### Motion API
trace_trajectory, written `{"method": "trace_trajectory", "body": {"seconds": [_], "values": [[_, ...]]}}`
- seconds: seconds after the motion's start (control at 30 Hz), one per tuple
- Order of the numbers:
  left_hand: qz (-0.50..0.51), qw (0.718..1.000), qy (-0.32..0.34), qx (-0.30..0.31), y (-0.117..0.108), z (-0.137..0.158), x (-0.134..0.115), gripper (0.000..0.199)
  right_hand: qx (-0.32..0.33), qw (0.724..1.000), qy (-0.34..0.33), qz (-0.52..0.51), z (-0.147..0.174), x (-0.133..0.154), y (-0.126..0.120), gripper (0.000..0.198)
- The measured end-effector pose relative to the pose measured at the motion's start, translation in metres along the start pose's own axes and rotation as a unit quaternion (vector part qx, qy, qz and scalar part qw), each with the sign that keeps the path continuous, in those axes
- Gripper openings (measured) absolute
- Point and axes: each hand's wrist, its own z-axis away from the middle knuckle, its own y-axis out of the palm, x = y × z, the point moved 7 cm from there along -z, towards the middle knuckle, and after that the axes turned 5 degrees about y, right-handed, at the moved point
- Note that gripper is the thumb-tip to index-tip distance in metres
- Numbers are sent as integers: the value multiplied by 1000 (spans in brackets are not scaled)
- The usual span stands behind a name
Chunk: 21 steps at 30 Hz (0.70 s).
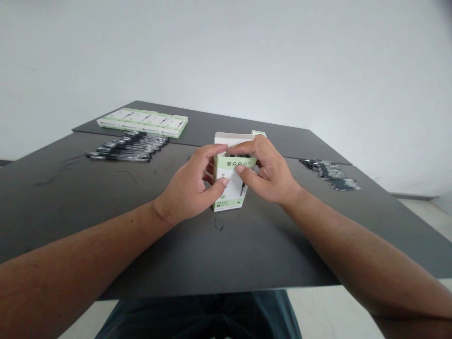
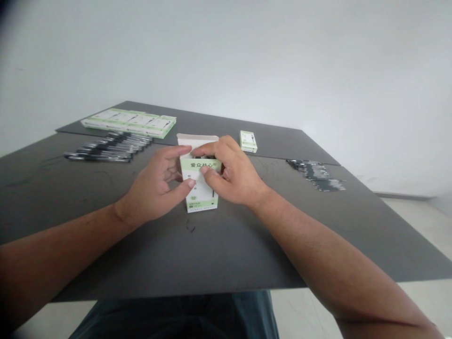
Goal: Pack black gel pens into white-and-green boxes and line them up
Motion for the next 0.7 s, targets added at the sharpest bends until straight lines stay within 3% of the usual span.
{"method": "trace_trajectory", "body": {"seconds": [0.5,0.7], "values": [[17,1000,-26,1,-1,0,2,67,11,999,30,1,-1,-5,-1,25],[11,1000,-23,2,0,0,0,64,-64,987,105,-104,13,-18,9,45]]}}
